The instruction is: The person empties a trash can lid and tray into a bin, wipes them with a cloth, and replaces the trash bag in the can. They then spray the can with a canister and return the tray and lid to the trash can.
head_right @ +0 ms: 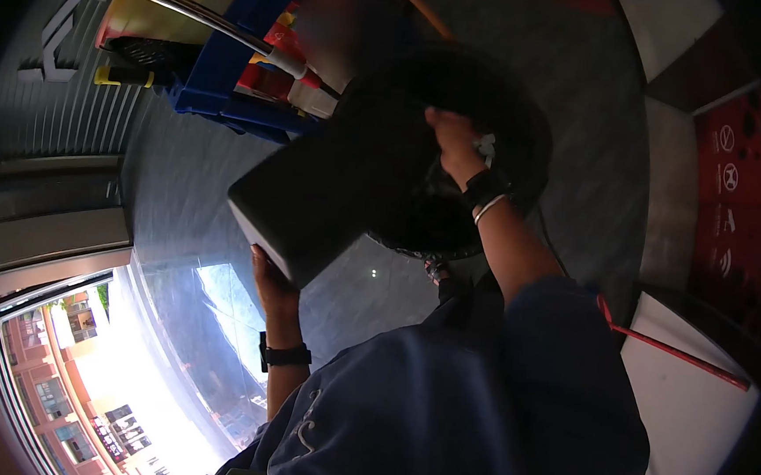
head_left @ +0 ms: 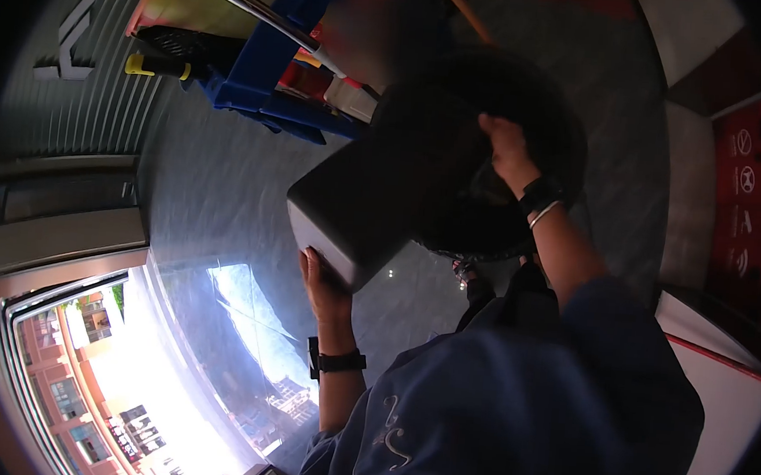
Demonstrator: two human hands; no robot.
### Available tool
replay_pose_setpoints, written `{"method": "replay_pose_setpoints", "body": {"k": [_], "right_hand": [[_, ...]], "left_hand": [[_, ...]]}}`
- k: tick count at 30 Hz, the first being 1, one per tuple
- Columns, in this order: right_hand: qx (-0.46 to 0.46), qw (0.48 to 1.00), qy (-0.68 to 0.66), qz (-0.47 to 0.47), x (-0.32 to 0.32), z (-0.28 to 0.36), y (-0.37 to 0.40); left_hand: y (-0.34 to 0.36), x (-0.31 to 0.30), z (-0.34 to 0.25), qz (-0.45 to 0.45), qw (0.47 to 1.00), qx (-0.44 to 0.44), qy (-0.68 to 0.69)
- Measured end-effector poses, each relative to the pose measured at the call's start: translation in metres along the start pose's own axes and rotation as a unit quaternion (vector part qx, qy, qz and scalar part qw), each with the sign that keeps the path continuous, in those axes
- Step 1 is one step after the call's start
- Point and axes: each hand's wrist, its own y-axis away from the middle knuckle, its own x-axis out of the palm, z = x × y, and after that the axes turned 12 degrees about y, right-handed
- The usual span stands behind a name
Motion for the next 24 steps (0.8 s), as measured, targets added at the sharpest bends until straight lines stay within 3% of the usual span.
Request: {"method": "replay_pose_setpoints", "body": {"k": [1,4,5,6,9,11,14,16,17,18,19,20,21,24], "right_hand": [[0.018,0.995,-0.095,0.032,-0.002,0.013,0.004],[0.002,0.992,-0.129,0.008,-0.022,-0.051,-0.005],[-0.069,0.993,-0.054,-0.085,-0.021,-0.064,0.002],[-0.068,0.982,0.034,-0.175,-0.019,-0.104,-0.009],[-0.019,0.996,0.036,-0.085,-0.021,-0.097,0.006],[0.022,0.992,-0.108,0.063,-0.017,-0.031,0.03],[-0.056,0.99,-0.04,0.124,-0.001,0.039,0.062],[-0.152,0.968,0.148,0.137,0.01,0.088,0.109],[-0.148,0.97,0.147,0.124,0.017,0.088,0.124],[-0.151,0.955,0.226,0.116,0.02,0.094,0.141],[-0.302,0.915,0.248,0.099,0.023,0.092,0.153],[-0.309,0.905,0.26,0.135,0.021,0.097,0.168],[-0.397,0.858,0.303,0.118,0.019,0.096,0.177],[-0.462,0.81,0.302,0.196,0.01,0.114,0.202]], "left_hand": [[0.004,0.019,-0.005,0.037,0.998,0.037,-0.032],[0.001,0.018,-0.001,0.027,0.993,0.046,-0.103],[-0.015,-0.022,0.002,0.005,0.996,-0.029,-0.085],[-0.026,-0.064,0.009,-0.122,0.986,-0.087,-0.07],[-0.007,-0.041,0.001,-0.049,0.994,-0.102,0.012],[0.0,-0.031,-0.006,0.027,0.992,-0.092,0.083],[-0.008,-0.039,-0.009,0.019,0.985,-0.122,0.121],[-0.005,-0.045,-0.004,0.009,0.981,-0.14,0.137],[-0.002,-0.05,0.002,0.001,0.979,-0.149,0.138],[0.001,-0.053,0.009,-0.007,0.977,-0.158,0.14],[0.006,-0.057,0.017,-0.014,0.975,-0.168,0.144],[0.008,-0.057,0.023,-0.017,0.974,-0.175,0.143],[0.01,-0.055,0.029,-0.018,0.972,-0.184,0.146],[0.009,-0.048,0.043,-0.015,0.968,-0.202,0.151]]}}
